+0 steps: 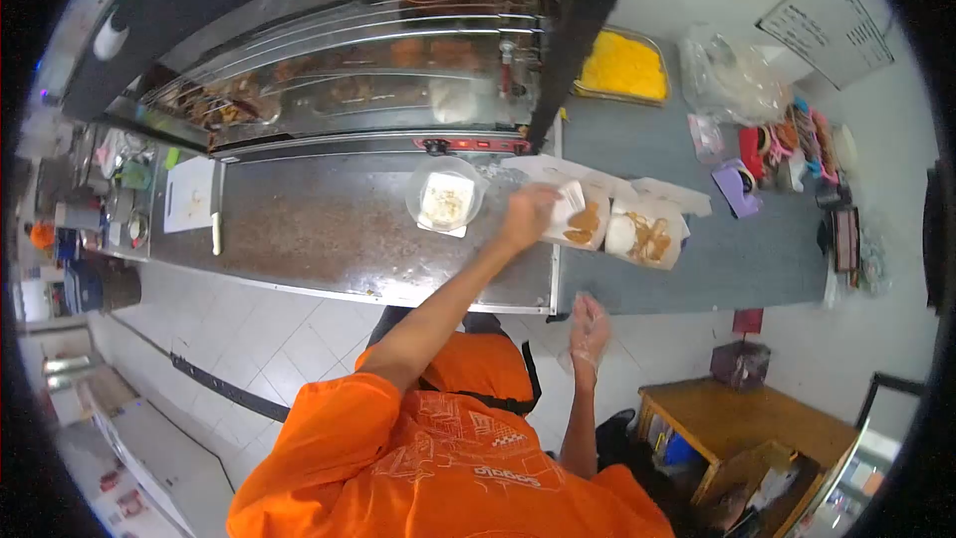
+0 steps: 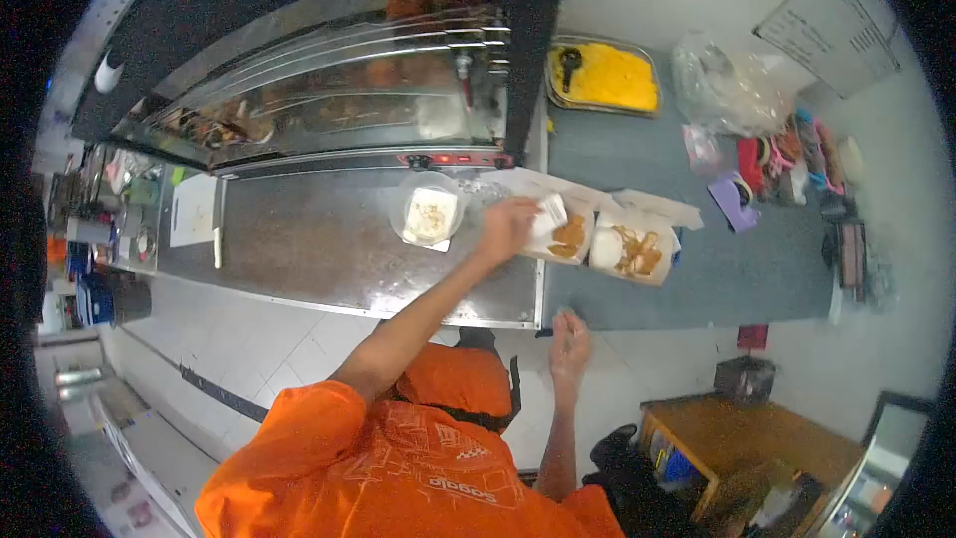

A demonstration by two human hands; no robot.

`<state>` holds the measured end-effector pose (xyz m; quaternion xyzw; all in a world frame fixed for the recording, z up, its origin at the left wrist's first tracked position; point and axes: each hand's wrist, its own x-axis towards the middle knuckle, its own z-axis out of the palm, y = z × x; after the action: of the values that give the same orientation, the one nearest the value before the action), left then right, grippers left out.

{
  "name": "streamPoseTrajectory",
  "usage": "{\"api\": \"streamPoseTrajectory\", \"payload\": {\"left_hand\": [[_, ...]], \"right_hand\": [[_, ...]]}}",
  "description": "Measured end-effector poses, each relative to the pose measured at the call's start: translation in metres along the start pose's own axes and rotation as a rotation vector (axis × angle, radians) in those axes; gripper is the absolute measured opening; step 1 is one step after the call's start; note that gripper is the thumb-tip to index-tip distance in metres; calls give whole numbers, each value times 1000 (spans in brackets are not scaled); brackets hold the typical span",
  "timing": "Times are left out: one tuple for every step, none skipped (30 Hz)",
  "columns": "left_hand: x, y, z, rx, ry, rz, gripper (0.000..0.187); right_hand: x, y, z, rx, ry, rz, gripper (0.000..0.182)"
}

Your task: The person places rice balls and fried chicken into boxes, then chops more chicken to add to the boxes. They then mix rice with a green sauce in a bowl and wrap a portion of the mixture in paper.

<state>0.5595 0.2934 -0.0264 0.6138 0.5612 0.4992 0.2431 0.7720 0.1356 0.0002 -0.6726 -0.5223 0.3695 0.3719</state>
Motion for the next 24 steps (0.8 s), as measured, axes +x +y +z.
{"api": "streamPoseTrajectory", "payload": {"left_hand": [[0,-9,7,22,22,-2,19],[-5,-11,14,208,-105,-84,19],[-11,-14,22,382,-243,-167,20],[-9,-1,15,585,-318,-12,19],[-8,12,9,578,-322,-7,19],[-11,24,5,667,-348,-20,20],[-15,34,2,759,-374,-37,22],[-19,43,-3,764,-374,-43,22],[-19,51,-9,732,-376,-59,24],[-19,55,-16,706,-361,-83,26],[-25,54,-21,638,-344,-22,27],[-33,52,-27,588,-314,34,28],[-38,56,-35,523,-388,69,29],[-45,58,-48,460,-459,104,30],[-51,68,-69,480,-381,272,31],[-56,79,-88,494,-326,449,31],[-59,75,-107,536,-287,437,31],[-65,70,-124,575,-396,362,31],[-70,66,-140,602,-507,289,30],[-76,65,-156,607,-483,292,30],[-83,64,-173,581,-324,260,28],[-90,63,-190,552,-169,230,25],[-97,60,-205,543,-157,235,25],[-105,56,-219,554,-123,218,21]], "right_hand": [[-4,2,0,-42,1,75,33],[-7,5,0,-90,7,155,37],[-12,11,0,-89,0,153,37],[-17,19,1,-105,7,164,37],[-20,27,1,-119,19,176,37],[-20,39,2,-104,5,182,37],[-20,33,1,-104,6,189,37],[-19,25,0,-103,-6,198,37],[-14,15,0,-100,-26,195,38],[-11,10,-1,-96,-53,172,38],[-6,6,1,-157,-21,151,37],[0,1,7,-208,-2,115,37],[5,-5,10,-194,-27,-4,38],[12,-18,17,-171,-51,-123,39],[20,-46,28,-138,-117,-188,39],[21,-78,30,-197,-290,-229,41],[20,-101,35,-269,-442,-268,44],[19,-119,44,-266,-458,-305,44],[19,-136,55,-242,-523,-486,48],[17,-150,66,-224,-581,-659,52],[13,-160,76,-234,-580,-679,52],[8,-170,87,-283,-630,-680,55],[5,-179,97,-336,-682,-671,58],[4,-179,109,-364,-768,-724,64]]}}
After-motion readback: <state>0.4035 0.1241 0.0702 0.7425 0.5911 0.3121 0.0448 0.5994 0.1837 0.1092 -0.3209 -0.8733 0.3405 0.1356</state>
